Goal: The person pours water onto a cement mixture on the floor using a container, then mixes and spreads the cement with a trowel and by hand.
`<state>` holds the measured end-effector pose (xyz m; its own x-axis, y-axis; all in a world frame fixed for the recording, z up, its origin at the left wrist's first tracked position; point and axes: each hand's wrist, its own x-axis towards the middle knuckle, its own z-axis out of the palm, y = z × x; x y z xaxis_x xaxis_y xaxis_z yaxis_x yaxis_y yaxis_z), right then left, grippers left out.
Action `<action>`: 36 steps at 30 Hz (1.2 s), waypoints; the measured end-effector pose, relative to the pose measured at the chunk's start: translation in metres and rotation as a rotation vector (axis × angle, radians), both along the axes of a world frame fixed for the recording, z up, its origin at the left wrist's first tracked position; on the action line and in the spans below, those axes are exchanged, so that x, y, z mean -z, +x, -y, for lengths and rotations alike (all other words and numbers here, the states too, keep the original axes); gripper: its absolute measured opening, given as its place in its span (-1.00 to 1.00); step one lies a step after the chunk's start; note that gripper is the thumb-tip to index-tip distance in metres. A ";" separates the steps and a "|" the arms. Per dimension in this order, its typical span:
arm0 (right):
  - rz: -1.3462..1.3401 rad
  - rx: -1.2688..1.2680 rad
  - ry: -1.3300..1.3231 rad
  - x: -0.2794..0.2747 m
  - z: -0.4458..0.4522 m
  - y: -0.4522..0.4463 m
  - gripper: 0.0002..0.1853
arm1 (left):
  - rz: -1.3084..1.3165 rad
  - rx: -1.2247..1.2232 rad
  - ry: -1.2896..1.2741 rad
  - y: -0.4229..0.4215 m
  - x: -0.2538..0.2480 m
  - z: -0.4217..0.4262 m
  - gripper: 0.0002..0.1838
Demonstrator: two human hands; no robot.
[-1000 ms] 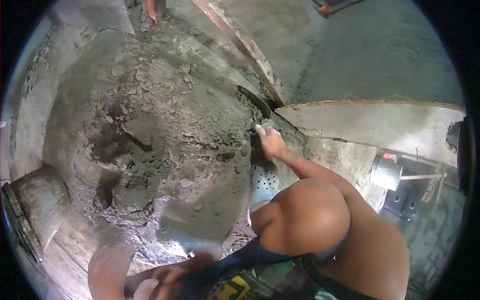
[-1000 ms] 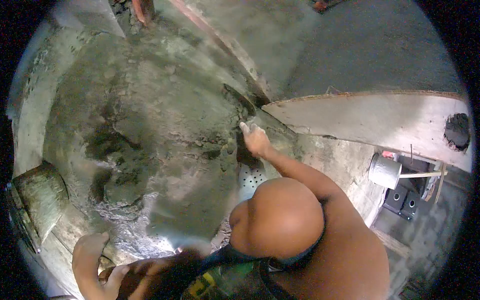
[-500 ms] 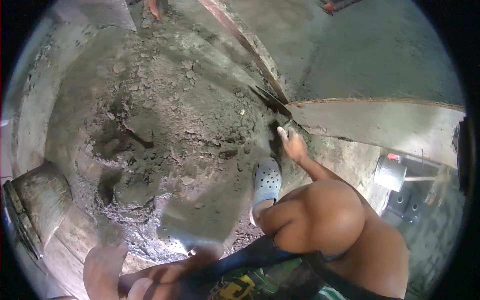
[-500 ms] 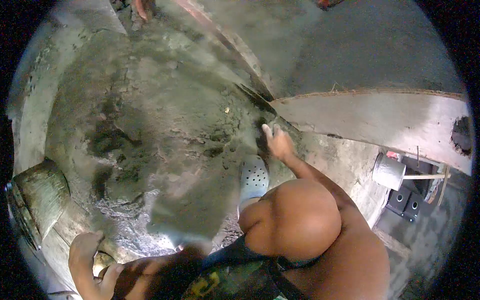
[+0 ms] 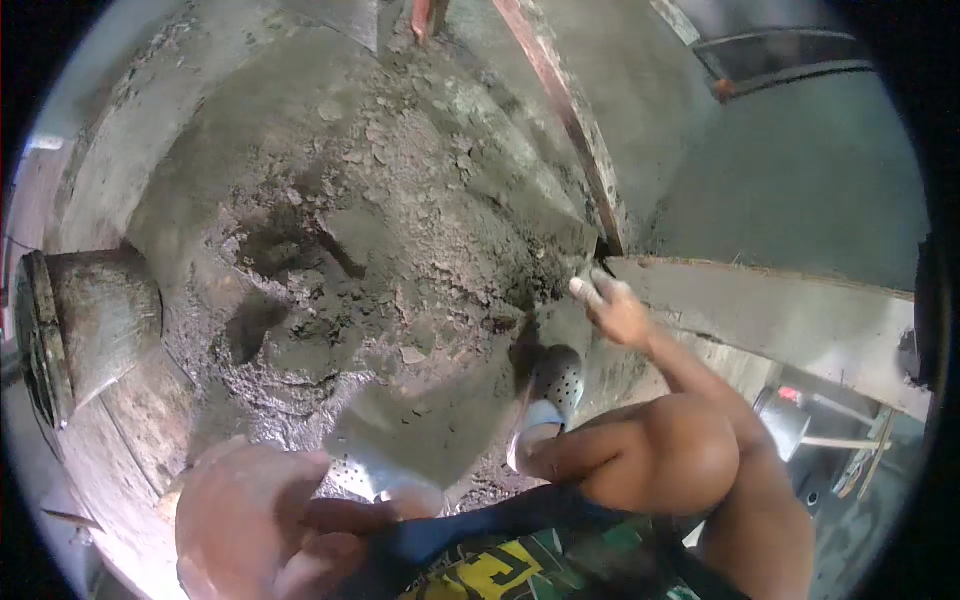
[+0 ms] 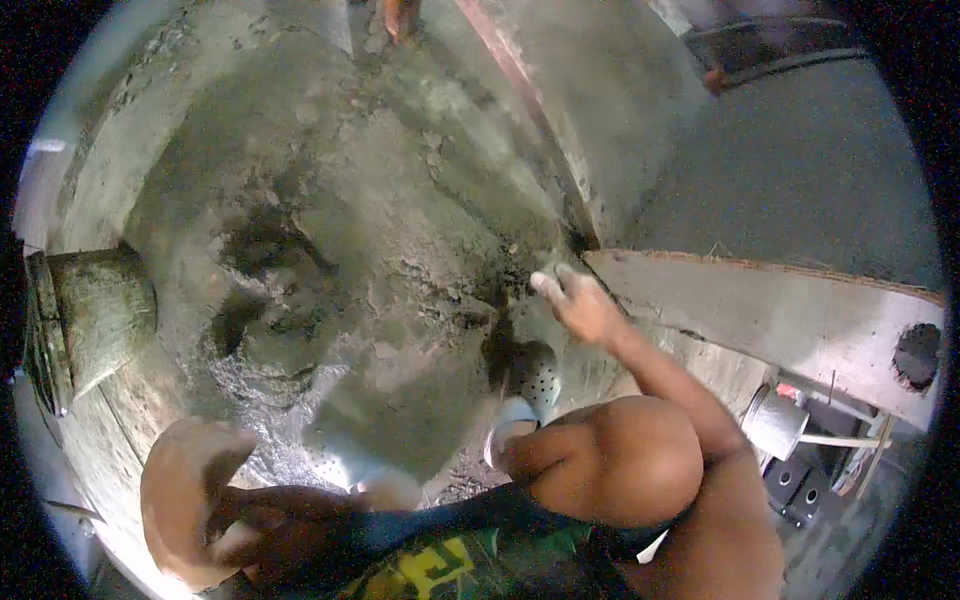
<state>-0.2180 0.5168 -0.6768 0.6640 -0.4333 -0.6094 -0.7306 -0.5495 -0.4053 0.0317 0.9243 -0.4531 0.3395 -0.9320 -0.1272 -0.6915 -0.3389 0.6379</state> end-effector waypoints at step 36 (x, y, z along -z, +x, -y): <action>-0.047 -0.266 -0.514 0.095 0.090 0.299 -0.50 | -0.003 0.037 -0.214 0.007 0.007 -0.022 -0.53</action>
